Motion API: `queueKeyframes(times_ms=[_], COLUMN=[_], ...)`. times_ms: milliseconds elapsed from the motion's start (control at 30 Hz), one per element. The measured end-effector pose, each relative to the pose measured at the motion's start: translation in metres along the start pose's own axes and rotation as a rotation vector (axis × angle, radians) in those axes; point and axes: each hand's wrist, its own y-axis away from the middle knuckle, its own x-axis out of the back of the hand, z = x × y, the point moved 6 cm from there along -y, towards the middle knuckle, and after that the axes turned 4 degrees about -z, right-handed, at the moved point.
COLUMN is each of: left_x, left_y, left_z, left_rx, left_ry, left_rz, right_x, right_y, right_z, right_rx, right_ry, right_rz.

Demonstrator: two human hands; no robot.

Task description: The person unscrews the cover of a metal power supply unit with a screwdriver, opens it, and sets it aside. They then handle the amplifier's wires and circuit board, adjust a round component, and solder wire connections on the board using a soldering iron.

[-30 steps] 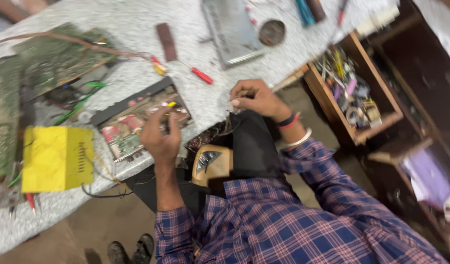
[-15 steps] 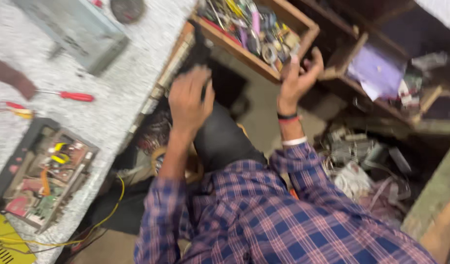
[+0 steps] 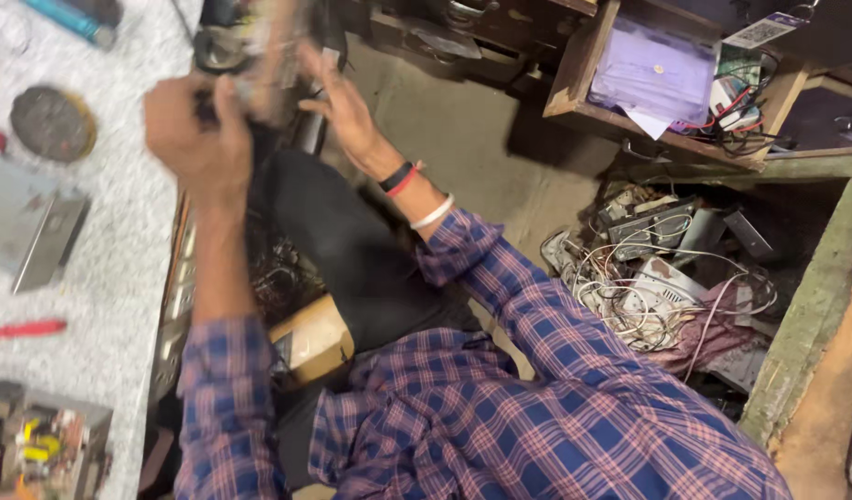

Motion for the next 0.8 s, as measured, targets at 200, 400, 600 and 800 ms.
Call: queueKeyframes(times_ms=[200,400,600,800], left_x=[0.000,-0.004,0.002,0.004], left_y=[-0.007,0.009,0.014,0.015], left_z=[-0.021,-0.050,-0.049,-0.051], left_rx=[-0.144,0.143,0.197,0.324], left_ry=[-0.219,-0.213,-0.315,-0.277], left_rz=[-0.392,-0.378,-0.418,-0.454], right_x=[0.104,0.265,0.341,0.347], right_y=[-0.017,-0.011,-0.057,-0.061], right_z=[0.051,0.031,0.050,0.064], right_rx=[-0.250,-0.165,-0.769,-0.690], right_ry=[0.361,1.010,1.698,1.898], right_rz=[0.124,0.783,0.405,0.431])
